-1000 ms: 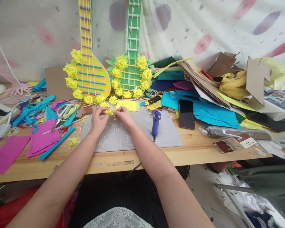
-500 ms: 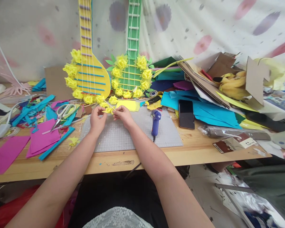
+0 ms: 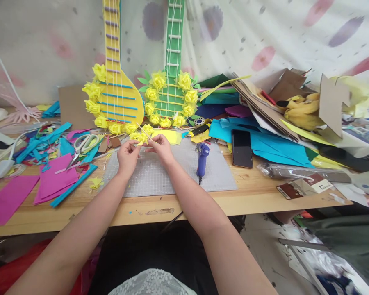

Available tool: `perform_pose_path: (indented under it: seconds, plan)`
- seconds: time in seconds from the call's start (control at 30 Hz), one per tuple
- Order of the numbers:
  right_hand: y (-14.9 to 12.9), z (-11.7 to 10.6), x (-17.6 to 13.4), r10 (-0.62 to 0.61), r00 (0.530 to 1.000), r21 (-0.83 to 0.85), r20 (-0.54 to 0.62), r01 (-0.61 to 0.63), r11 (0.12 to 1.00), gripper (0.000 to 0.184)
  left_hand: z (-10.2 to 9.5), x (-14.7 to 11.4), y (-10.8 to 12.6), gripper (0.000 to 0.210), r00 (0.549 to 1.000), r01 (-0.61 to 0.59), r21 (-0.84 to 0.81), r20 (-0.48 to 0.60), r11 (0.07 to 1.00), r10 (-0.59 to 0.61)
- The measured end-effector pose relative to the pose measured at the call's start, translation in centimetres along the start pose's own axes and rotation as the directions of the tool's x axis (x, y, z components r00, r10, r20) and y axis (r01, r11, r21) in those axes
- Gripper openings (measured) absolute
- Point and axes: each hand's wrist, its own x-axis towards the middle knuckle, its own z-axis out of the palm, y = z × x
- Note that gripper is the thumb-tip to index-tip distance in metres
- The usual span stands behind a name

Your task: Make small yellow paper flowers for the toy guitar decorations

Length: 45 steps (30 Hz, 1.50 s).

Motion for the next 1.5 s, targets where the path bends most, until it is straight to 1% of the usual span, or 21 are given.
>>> perform_pose_path:
  seconds: [0.1,0.17,0.23,0.33,0.43,0.47,0.53,0.63,0.7,0.77,0.83,0.93,1.0,1.1,1.2,1.3,1.37,1.43,1.5]
  plan:
    - [0.0,0.0,0.0,0.011,1.0,0.036,-0.008,-0.011,0.999,0.038,0.0,-0.3,0.2,0.011,0.999,-0.039,0.026,0.001,0.999,0.039]
    - [0.0,0.1,0.0,0.01,1.0,0.056,-0.011,-0.01,0.998,0.037,0.1,-0.4,0.5,0.012,0.999,-0.028,-0.009,0.018,1.0,0.028]
    - [0.0,0.1,0.0,0.006,1.0,0.061,-0.015,-0.005,0.998,0.036,0.2,-0.5,1.0,0.013,0.998,0.043,-0.107,0.046,0.993,-0.038]
    - [0.1,0.2,0.0,-0.009,1.0,0.035,-0.01,0.009,0.999,0.036,0.5,-0.5,1.7,0.014,0.973,0.229,-0.291,0.077,0.929,-0.215]
    - [0.2,0.3,0.0,-0.03,0.999,-0.03,0.02,0.031,0.999,0.036,0.6,-0.3,2.1,0.019,0.916,0.395,-0.374,0.09,0.839,-0.391]
    - [0.2,0.3,-0.1,-0.039,0.999,-0.05,0.028,0.04,0.998,0.035,0.5,-0.1,2.1,0.019,0.892,0.446,-0.382,0.115,0.809,-0.437]
    - [0.2,0.4,-0.2,-0.061,0.998,-0.081,0.034,0.063,0.995,0.034,0.2,0.2,2.2,0.019,0.837,0.546,-0.383,0.22,0.745,-0.501]
    - [0.1,0.4,-0.3,-0.084,0.996,-0.121,0.023,0.086,0.989,0.032,-0.3,0.6,2.2,0.019,0.738,0.67,-0.362,0.416,0.648,-0.53]
    - [0.0,0.4,-0.3,-0.084,0.996,-0.137,0.028,0.087,0.987,0.03,-0.5,0.7,2.2,0.02,0.692,0.718,-0.371,0.47,0.589,-0.548]
    - [0.0,0.3,-0.3,-0.091,0.995,-0.136,0.039,0.095,0.986,0.029,-0.5,0.7,2.3,0.018,0.667,0.745,-0.391,0.475,0.541,-0.574]
    - [-0.2,0.3,-0.3,-0.103,0.994,-0.12,0.043,0.108,0.987,0.029,-0.6,0.8,2.4,0.013,0.657,0.754,-0.4,0.46,0.521,-0.598]
    - [-0.3,0.2,-0.3,-0.08,0.996,-0.074,0.04,0.083,0.994,0.03,-0.7,1.0,2.4,0.009,0.676,0.737,-0.405,0.416,0.542,-0.609]
    - [-0.4,0.2,-0.3,-0.064,0.997,-0.048,0.041,0.066,0.997,0.03,-0.7,1.1,2.4,0.01,0.681,0.729,-0.437,0.393,0.527,-0.617]
    - [-0.4,0.1,-0.3,-0.071,0.996,-0.05,0.048,0.074,0.996,0.029,-0.7,1.2,2.5,0.012,0.659,0.734,-0.528,0.404,0.426,-0.635]
    - [-0.4,0.1,-0.3,-0.09,0.995,-0.096,0.053,0.095,0.991,0.029,-0.9,1.1,2.6,0.01,0.624,0.751,-0.576,0.457,0.323,-0.634]
    - [-0.5,0.1,-0.3,-0.094,0.993,-0.141,0.073,0.104,0.985,0.03,-1.0,1.1,2.6,0.009,0.595,0.78,-0.558,0.523,0.282,-0.61]
    - [-0.5,0.1,-0.2,-0.09,0.992,-0.158,0.088,0.103,0.982,0.031,-1.1,1.1,2.6,0.01,0.576,0.795,-0.549,0.549,0.258,-0.606]
    - [-0.5,0.1,-0.1,-0.093,0.991,-0.16,0.098,0.108,0.981,0.033,-1.1,1.2,2.6,0.01,0.561,0.795,-0.565,0.546,0.221,-0.622]
    - [-0.4,0.0,0.0,-0.091,0.99,-0.154,0.105,0.106,0.982,0.033,-1.0,1.3,2.6,0.009,0.556,0.778,-0.599,0.517,0.189,-0.65]
